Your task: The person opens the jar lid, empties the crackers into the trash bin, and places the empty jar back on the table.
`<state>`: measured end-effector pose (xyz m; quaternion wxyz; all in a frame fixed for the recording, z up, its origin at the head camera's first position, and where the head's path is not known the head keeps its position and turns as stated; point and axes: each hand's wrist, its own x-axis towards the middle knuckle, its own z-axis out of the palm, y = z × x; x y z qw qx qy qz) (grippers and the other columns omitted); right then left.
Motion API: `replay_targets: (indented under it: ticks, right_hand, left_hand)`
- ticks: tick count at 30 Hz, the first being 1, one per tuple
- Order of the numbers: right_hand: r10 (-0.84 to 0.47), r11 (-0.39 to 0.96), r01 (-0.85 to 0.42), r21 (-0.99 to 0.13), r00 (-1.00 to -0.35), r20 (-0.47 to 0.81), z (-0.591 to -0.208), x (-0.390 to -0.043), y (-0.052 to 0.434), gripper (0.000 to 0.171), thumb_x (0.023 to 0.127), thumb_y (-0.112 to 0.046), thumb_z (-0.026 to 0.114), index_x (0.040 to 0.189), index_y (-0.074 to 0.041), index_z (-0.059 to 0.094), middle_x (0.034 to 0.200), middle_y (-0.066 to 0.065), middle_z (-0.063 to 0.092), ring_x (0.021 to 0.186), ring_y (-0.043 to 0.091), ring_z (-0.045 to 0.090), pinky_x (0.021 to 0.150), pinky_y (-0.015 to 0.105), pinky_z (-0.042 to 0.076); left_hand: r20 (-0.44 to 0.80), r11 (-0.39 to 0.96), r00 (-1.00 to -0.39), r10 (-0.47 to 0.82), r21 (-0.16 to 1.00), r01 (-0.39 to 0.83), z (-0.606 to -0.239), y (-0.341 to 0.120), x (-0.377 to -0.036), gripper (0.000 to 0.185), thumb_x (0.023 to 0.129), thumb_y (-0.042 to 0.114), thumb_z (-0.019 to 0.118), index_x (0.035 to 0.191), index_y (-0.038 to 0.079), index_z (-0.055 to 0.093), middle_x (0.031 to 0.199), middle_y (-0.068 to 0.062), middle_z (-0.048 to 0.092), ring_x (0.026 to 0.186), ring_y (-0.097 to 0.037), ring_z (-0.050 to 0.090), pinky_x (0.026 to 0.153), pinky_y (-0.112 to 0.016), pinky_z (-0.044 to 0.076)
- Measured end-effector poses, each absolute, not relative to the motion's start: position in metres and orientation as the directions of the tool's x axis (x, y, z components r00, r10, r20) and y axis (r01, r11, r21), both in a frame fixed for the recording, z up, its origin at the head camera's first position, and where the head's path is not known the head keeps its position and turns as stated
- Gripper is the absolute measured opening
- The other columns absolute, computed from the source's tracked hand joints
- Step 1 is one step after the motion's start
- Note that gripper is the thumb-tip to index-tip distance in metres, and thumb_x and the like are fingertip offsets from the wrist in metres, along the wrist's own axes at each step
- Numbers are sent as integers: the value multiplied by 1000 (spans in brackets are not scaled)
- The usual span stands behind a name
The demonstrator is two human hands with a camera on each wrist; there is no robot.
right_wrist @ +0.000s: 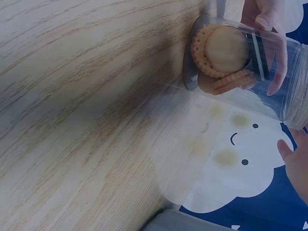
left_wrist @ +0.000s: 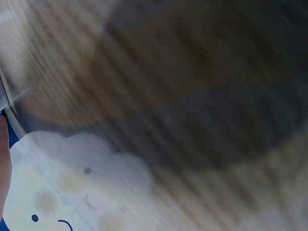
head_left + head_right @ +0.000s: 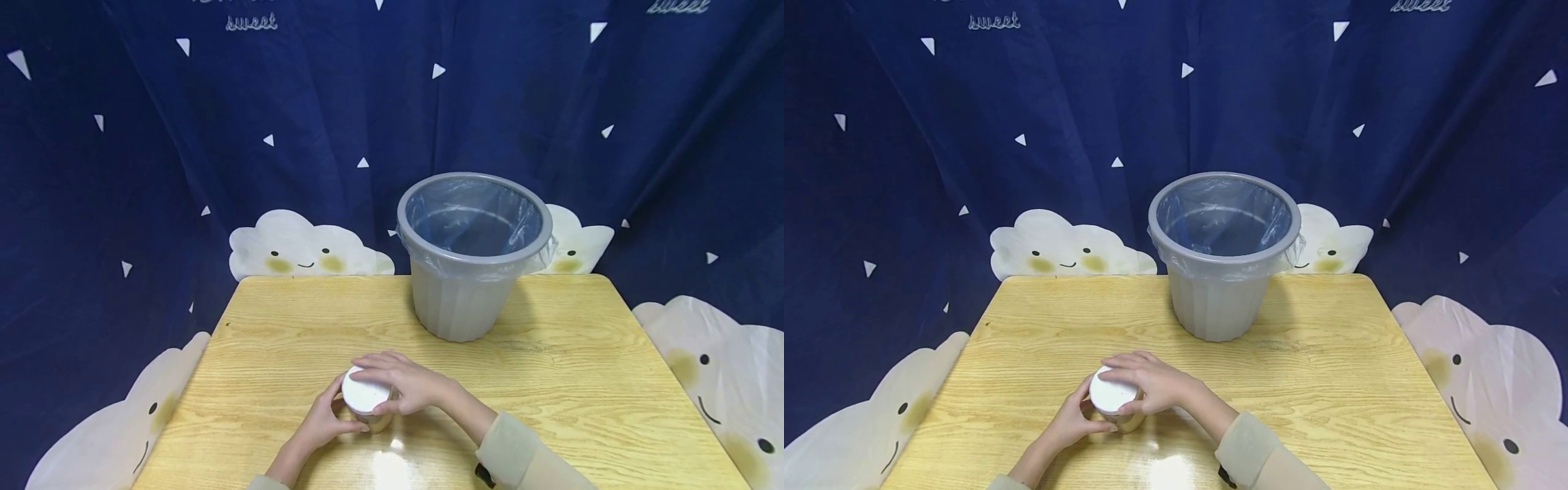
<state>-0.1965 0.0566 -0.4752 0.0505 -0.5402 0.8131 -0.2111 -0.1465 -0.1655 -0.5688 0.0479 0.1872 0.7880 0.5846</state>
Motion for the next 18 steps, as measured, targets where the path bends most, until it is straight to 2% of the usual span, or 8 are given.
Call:
replay_targets:
  ticks: [6,13,18]
  right_hand:
    - [-869,367,-844,-391,-461,181,-478,-190,57,65,83,-50,57,139,-20,39,147,4,30,133,25,28,109,51,22]
    - [-792,446,-829,-338,-541,283,-479,-180,53,66,82,-58,54,135,-21,43,143,4,37,132,20,32,108,51,25]
    - [-737,496,-815,-301,-578,351,-486,-173,50,68,81,-62,52,133,-19,45,141,5,39,130,23,34,107,51,27]
  left_hand:
    - [178,229,-910,375,933,277,-568,-166,-146,91,65,22,81,140,14,31,135,-12,43,121,-28,42,97,-39,44]
    - [188,225,-904,383,930,289,-569,-166,-146,91,66,22,81,141,16,30,134,-11,43,120,-21,43,96,-38,45]
    - [166,229,-915,367,938,262,-570,-166,-146,91,64,23,82,140,16,31,133,-8,44,119,-19,44,97,-35,44]
